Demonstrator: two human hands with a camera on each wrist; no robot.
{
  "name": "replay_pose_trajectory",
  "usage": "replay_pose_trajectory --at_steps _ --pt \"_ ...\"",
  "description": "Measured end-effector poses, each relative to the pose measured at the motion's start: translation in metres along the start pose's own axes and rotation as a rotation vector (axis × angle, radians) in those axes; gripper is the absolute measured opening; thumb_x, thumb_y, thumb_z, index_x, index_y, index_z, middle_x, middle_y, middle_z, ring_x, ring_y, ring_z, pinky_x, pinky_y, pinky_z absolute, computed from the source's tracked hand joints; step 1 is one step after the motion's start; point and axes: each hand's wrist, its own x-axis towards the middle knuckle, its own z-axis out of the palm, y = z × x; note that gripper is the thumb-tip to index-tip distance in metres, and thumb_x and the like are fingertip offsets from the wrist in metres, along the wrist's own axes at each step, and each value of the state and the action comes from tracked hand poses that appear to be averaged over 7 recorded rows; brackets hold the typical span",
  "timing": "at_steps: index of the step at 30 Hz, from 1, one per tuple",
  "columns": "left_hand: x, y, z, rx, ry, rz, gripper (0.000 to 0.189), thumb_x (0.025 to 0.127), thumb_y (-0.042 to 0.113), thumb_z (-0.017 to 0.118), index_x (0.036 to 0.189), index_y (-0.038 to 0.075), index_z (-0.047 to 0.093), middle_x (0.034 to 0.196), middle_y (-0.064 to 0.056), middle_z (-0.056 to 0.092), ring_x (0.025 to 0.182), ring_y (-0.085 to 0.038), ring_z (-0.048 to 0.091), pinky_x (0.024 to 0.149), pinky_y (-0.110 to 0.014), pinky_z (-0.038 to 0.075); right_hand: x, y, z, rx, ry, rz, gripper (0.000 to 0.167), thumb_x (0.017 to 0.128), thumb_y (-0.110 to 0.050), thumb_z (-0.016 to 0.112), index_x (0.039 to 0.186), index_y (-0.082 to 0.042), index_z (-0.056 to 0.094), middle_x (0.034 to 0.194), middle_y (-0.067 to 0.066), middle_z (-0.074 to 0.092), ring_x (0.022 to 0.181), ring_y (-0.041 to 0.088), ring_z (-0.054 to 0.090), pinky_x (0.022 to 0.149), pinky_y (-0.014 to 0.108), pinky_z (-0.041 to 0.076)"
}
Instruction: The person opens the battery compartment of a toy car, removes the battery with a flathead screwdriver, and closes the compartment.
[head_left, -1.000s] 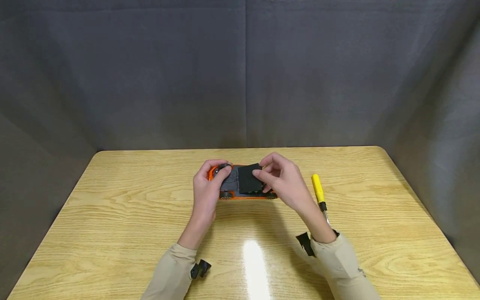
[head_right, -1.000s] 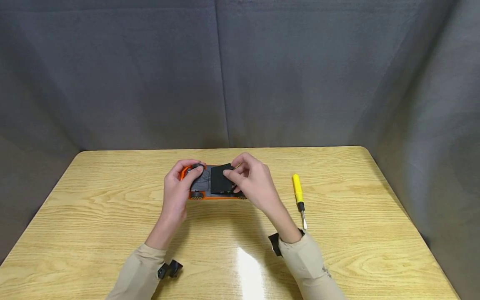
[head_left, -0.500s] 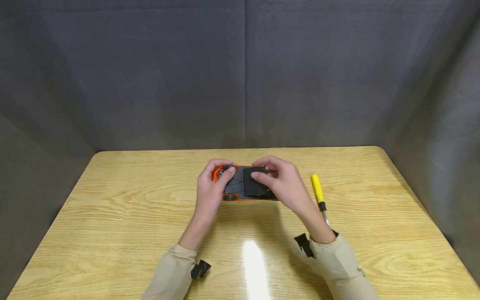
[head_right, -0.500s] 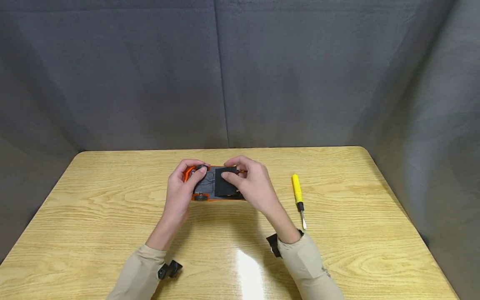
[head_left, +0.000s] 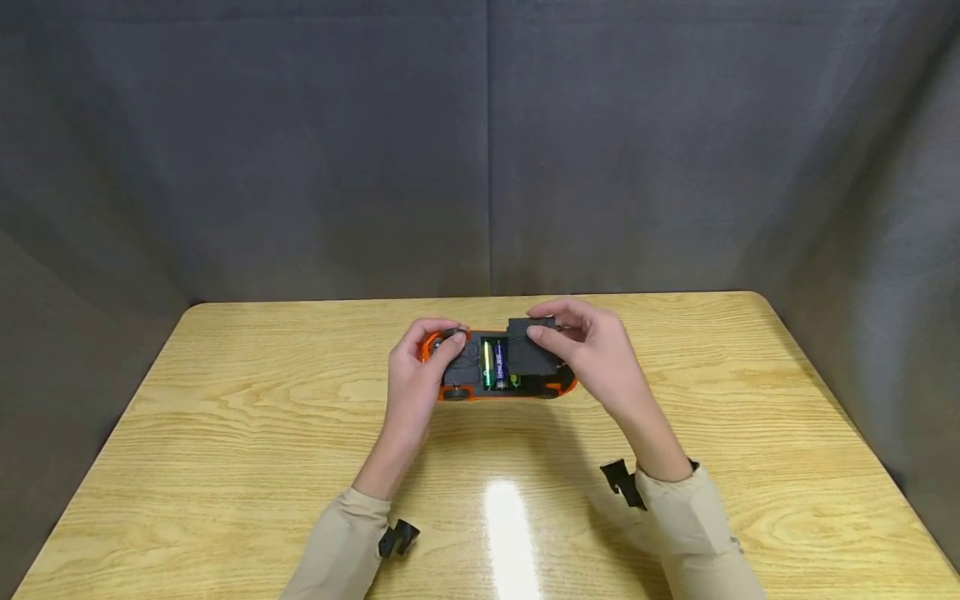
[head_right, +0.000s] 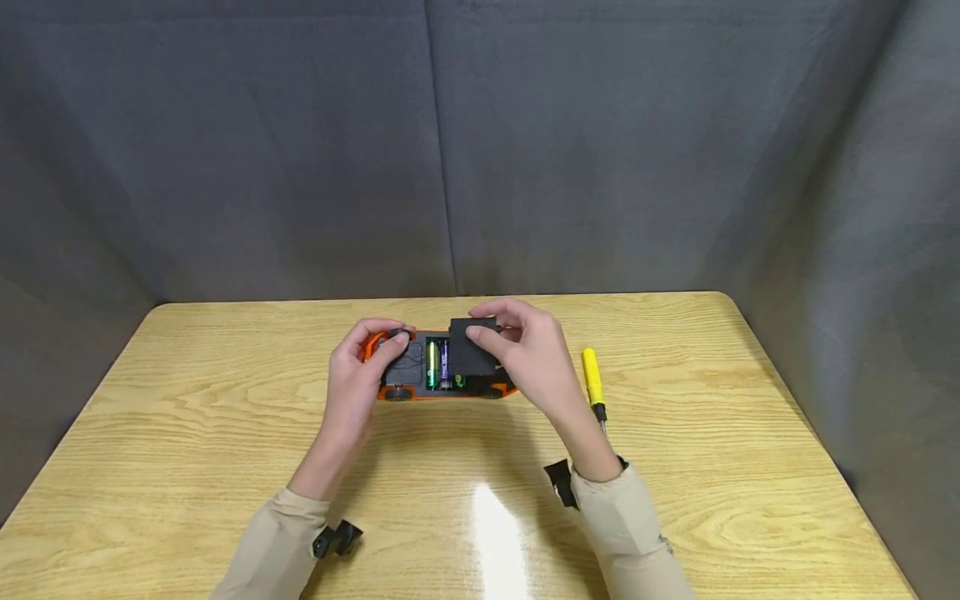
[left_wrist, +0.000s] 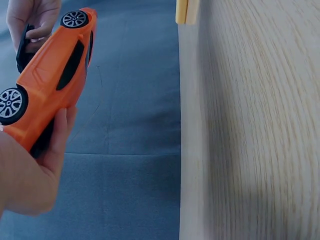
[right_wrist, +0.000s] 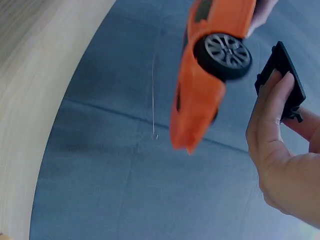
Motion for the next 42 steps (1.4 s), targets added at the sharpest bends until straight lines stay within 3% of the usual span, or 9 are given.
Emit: replay_pose_trajectory --at_steps 13,22,32,42 --pt "0.006 0.004 -0.012 -0.055 0.076 -0.031 0.015 0.096 0.007 0.069 0.11 0.002 0.07 0.112 -0.008 0.071 0.094 -0.021 0.065 0.074 -0.027 0.057 0.003 -0.002 -0.023 0.004 0.088 0.004 0.027 0.095 -0.016 0.075 0.119 -0.003 0.071 0.084 0.004 0.067 0.076 0.014 0.066 0.076 0.026 0.052" --pt "0.012 0.011 -0.019 -0.079 0.145 -0.034 0.012 0.095 0.007 0.069 0.107 0.004 0.071 0.107 -0.005 0.071 0.09 -0.02 0.064 0.071 -0.027 0.056 0.012 0.008 -0.033 0.026 0.152 -0.02 0.026 0.095 -0.014 0.075 0.116 0.002 0.071 0.077 -0.003 0.064 0.069 0.01 0.06 0.067 0.022 0.049" --pt "0.012 0.012 -0.019 -0.089 0.145 -0.031 0.011 0.097 0.006 0.067 0.107 0.005 0.07 0.107 -0.005 0.072 0.094 -0.021 0.063 0.073 -0.027 0.055 0.017 0.018 -0.043 0.061 0.213 -0.037 0.023 0.096 -0.009 0.073 0.113 0.006 0.07 0.069 -0.002 0.051 0.064 0.012 0.05 0.06 0.021 0.045" --pt "0.014 0.01 -0.02 -0.106 0.137 -0.006 0.012 0.099 0.003 0.062 0.107 0.001 0.071 0.105 -0.006 0.073 0.102 -0.021 0.064 0.079 -0.027 0.054 0.02 0.025 -0.048 0.064 0.217 -0.018 0.025 0.097 -0.011 0.072 0.114 0.007 0.069 0.072 -0.002 0.055 0.067 0.013 0.054 0.064 0.02 0.05"
